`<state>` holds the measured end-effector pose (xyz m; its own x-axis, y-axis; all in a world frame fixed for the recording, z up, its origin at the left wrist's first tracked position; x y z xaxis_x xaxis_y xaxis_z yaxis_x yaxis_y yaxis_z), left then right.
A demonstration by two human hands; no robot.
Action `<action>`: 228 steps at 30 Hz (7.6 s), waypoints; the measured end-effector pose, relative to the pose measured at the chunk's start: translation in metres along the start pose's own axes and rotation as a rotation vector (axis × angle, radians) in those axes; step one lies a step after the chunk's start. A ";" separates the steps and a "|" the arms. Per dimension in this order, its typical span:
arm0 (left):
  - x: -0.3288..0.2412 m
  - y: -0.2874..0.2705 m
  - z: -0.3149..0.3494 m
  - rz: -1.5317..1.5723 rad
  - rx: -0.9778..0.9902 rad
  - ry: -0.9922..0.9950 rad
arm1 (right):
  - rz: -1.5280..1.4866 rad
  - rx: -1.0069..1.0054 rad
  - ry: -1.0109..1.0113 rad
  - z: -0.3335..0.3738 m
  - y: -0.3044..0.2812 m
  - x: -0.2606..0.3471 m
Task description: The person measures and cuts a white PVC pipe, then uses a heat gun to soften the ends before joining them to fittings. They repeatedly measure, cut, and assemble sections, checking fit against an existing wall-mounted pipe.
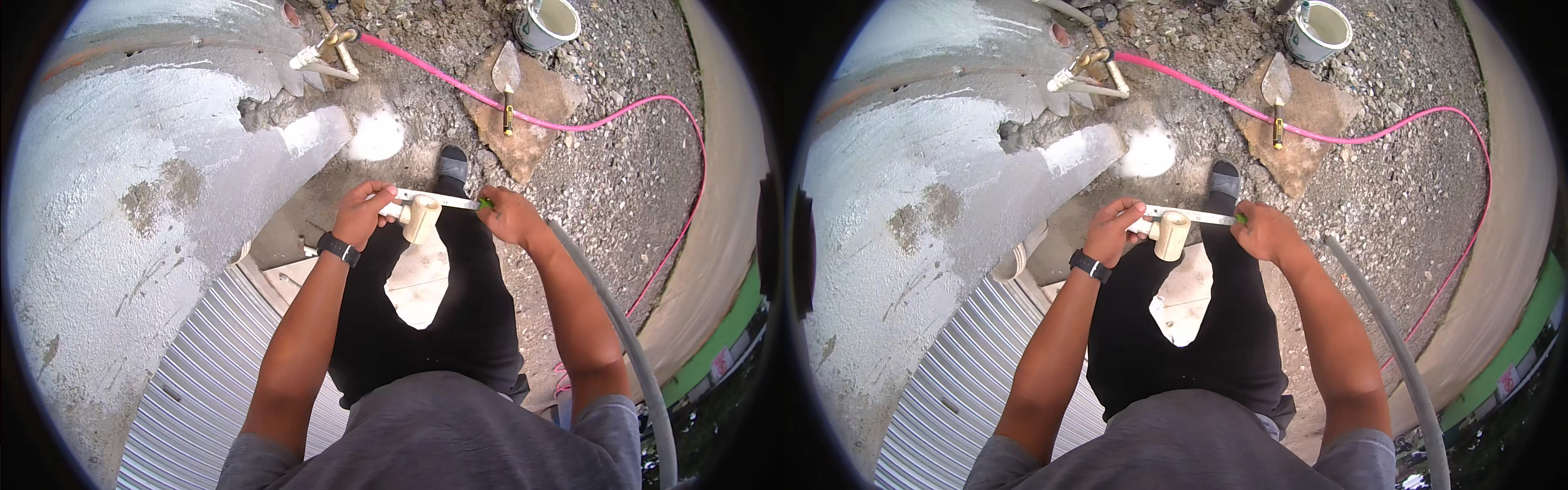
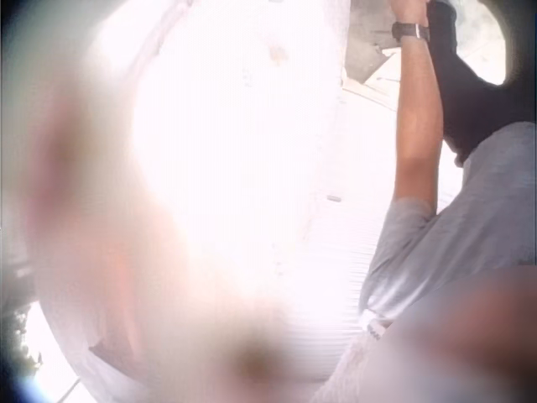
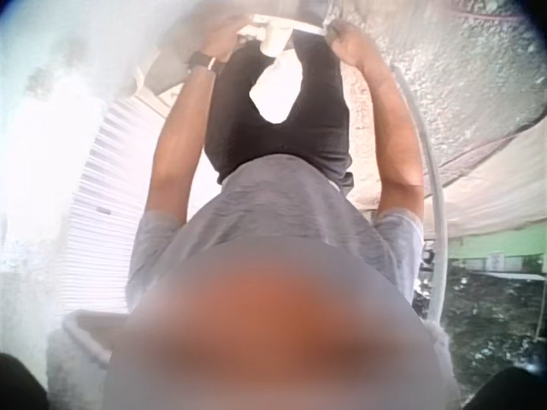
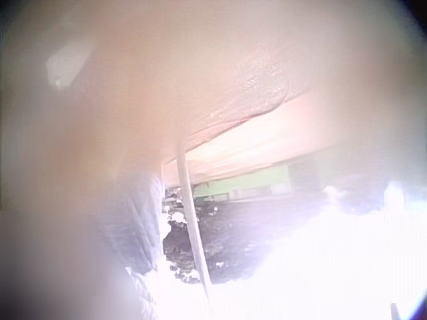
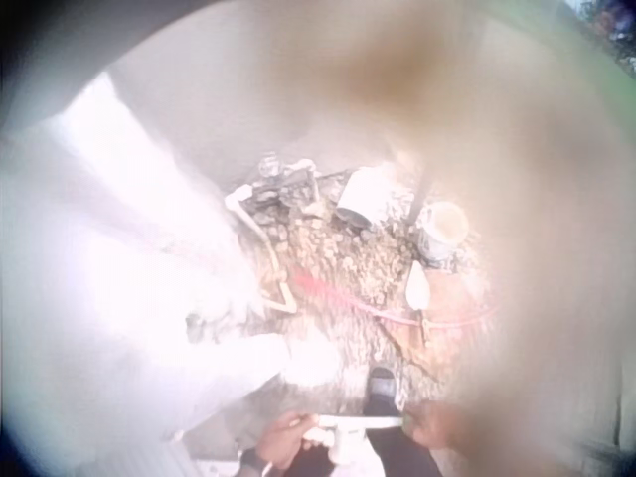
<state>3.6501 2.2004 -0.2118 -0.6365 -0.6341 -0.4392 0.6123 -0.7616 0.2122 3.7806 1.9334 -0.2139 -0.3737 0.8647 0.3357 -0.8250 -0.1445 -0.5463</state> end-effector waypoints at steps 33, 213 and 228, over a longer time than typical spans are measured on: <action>0.112 -0.155 -0.526 0.990 -0.148 0.256 | -0.927 -0.032 0.126 -0.541 0.181 0.049; 0.102 -0.206 -0.589 1.166 -0.384 0.388 | -0.390 -0.272 0.111 -0.544 0.295 0.053; 0.100 -0.208 -0.589 1.181 -0.356 0.378 | -0.467 -0.251 0.099 -0.538 0.291 0.057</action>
<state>3.7356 2.3738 -0.8143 0.5094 -0.7737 -0.3767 0.8380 0.3466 0.4214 3.7476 2.1994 -0.7666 0.0608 0.8523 0.5194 -0.7624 0.3756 -0.5270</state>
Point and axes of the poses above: each hand's wrist, its own z-axis away from the middle knuckle, its own y-axis out of the palm, x = y × z, the point moved 2 cm from there along -z, towards the middle knuckle, and after that the axes turned 14 degrees about z, right-handed, at the moved point
